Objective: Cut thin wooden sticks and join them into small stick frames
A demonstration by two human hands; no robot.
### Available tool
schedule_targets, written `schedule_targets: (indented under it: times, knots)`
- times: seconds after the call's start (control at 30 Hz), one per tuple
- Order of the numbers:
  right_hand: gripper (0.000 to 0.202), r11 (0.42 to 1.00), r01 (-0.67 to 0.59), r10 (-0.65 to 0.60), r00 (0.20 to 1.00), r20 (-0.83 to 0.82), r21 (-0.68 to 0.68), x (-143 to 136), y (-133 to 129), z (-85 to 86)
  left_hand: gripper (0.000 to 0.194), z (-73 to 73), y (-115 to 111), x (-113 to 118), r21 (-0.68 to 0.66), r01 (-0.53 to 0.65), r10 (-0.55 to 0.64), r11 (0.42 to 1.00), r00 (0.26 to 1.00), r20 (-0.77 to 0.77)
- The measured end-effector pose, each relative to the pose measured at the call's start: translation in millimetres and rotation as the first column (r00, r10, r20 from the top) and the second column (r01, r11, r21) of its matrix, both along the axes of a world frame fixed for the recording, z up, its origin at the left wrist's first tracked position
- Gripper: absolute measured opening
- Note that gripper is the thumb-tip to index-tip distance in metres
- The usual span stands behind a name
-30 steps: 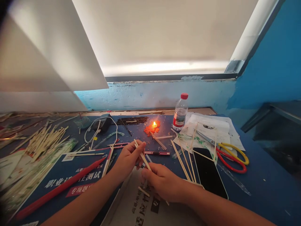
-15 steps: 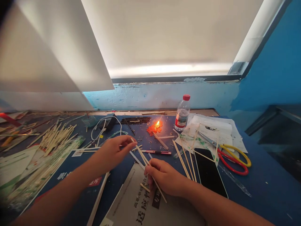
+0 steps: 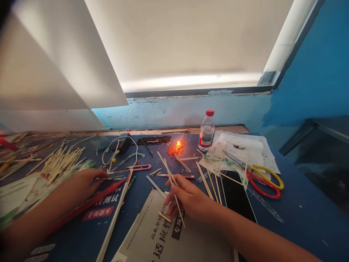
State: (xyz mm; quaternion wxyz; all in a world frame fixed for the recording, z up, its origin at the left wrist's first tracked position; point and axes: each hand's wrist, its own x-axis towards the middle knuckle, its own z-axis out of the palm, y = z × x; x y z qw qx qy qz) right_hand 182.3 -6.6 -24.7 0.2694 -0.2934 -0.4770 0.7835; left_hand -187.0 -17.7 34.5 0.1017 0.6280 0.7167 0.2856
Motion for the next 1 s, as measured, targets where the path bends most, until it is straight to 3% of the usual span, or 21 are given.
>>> schedule_targets:
  times: [0.17,0.3,0.37,0.43,0.53,0.63,0.77,0.93,1.0]
  knots:
    - [0.035,0.999,0.051,-0.052,0.998,-0.019,-0.010,5,7,1.5,0.012,7.7,7,15,-0.065,0.038,-0.047,0.997,0.990,-0.135]
    - [0.036,0.998,0.064,-0.065,0.998,-0.018,-0.013,2,5,5.7,0.022,14.1,3,77,-0.049,0.154,-0.157,0.987,0.986,-0.060]
    - [0.034,0.998,0.061,-0.061,0.998,-0.010,0.002,0,0,9.6,0.027,12.4,-1,122,-0.059,0.248,-0.244,0.967,0.968,0.065]
    - [0.031,0.999,0.043,-0.044,0.999,0.010,0.030,-1,-5,13.7,0.023,6.7,-4,162,-0.078,0.408,-0.315,0.909,0.799,0.512]
    - [0.029,0.995,-0.004,-0.004,0.997,0.076,0.103,0,-8,17.3,0.028,-8.3,-2,199,-0.064,0.450,-0.308,0.891,0.701,0.643]
    - [0.030,0.975,-0.059,0.015,0.980,0.200,0.215,4,-7,17.2,0.036,-26.1,5,207,-0.056,0.449,-0.270,0.892,0.627,0.731]
    - [0.025,0.916,-0.161,-0.006,0.911,0.412,0.369,13,-4,20.3,0.035,-40.7,13,201,-0.044,0.423,-0.218,0.905,0.551,0.805]
    - [0.007,0.772,-0.193,-0.260,0.773,0.579,0.605,22,0,32.8,0.035,-41.7,15,198,-0.045,0.406,-0.173,0.913,0.484,0.858]
    - [0.004,0.720,-0.236,-0.308,0.734,0.605,0.653,25,2,36.4,0.037,-40.8,15,197,-0.044,0.388,-0.151,0.921,0.459,0.875]
